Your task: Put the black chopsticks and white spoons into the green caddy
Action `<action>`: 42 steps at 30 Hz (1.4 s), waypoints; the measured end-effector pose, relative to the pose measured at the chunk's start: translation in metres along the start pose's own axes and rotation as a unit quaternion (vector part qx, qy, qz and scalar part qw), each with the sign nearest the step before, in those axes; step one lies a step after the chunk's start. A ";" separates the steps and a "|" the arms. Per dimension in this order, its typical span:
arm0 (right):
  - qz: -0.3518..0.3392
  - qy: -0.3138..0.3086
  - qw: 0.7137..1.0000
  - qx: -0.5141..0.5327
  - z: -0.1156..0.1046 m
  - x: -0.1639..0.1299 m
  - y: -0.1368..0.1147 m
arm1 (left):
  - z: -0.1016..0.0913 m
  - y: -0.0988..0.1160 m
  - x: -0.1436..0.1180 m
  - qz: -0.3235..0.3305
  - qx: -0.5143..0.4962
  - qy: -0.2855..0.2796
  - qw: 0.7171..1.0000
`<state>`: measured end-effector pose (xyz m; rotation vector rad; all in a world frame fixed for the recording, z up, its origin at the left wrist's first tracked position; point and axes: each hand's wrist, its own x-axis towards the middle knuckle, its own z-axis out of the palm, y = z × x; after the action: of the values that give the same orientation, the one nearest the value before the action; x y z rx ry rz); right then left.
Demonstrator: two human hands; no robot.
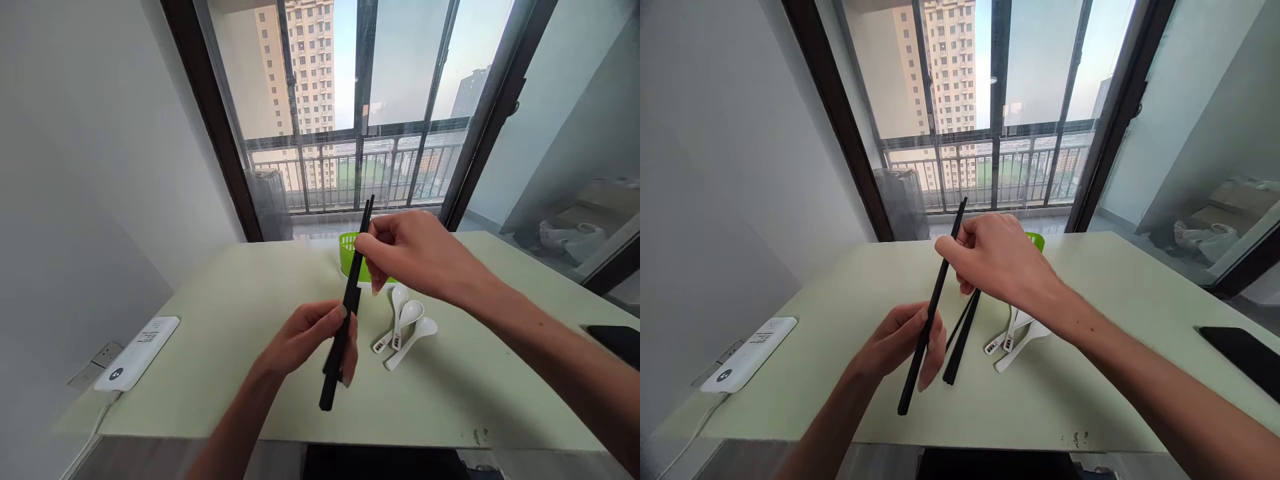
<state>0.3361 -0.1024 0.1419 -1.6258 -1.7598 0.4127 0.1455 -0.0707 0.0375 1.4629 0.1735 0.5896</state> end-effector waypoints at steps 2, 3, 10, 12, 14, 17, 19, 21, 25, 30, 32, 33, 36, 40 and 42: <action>-0.008 0.007 1.000 0.009 -0.003 -0.004 -0.003 | 0.000 0.000 -0.001 0.012 -0.011 -0.010 1.000; -0.010 0.008 1.000 0.012 -0.004 -0.006 -0.004 | 0.000 -0.001 -0.002 0.018 -0.016 -0.016 1.000; -0.035 0.021 0.999 0.027 -0.014 -0.016 -0.008 | 0.004 0.004 0.000 0.022 -0.012 -0.035 0.999; -0.045 0.025 0.998 0.025 -0.016 -0.017 -0.008 | 0.005 0.007 0.000 0.017 0.009 -0.028 0.999; -0.051 0.027 0.998 0.022 -0.019 -0.017 -0.005 | 0.007 0.009 0.001 0.012 0.036 -0.015 0.999; -0.064 0.027 0.997 0.037 -0.021 -0.015 0.003 | 0.010 0.012 0.003 -0.001 0.070 0.006 0.998; -0.077 0.028 0.995 0.058 -0.023 -0.013 0.010 | 0.010 0.014 0.005 -0.013 0.097 0.025 0.995; -0.081 0.027 0.993 0.076 -0.025 -0.011 0.017 | 0.010 0.014 0.008 -0.015 0.140 0.057 0.988; -0.066 0.032 0.993 0.092 -0.030 -0.006 0.026 | 0.006 0.010 0.016 0.007 0.232 0.139 0.963; -0.058 0.023 0.990 0.129 -0.030 0.003 0.036 | -0.003 0.001 0.026 0.002 0.329 0.202 0.922; -0.054 0.017 0.989 0.140 -0.028 0.006 0.039 | -0.009 -0.004 0.029 0.001 0.350 0.219 0.911; -0.050 0.015 0.989 0.140 -0.027 0.008 0.040 | -0.011 -0.007 0.030 0.004 0.359 0.227 0.905; -0.036 0.021 0.991 0.131 -0.025 0.011 0.042 | -0.019 -0.015 0.033 0.019 0.382 0.250 0.890; -0.030 0.019 0.992 0.118 -0.022 0.012 0.041 | -0.028 -0.023 0.031 0.039 0.396 0.241 0.885; -0.026 0.008 0.993 0.115 -0.020 0.013 0.043 | -0.033 -0.026 0.028 0.040 0.398 0.222 0.889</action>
<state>0.3813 -0.0877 0.1314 -1.4136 -1.6724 0.5553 0.1613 -0.0285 0.0149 2.1092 0.7931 0.9883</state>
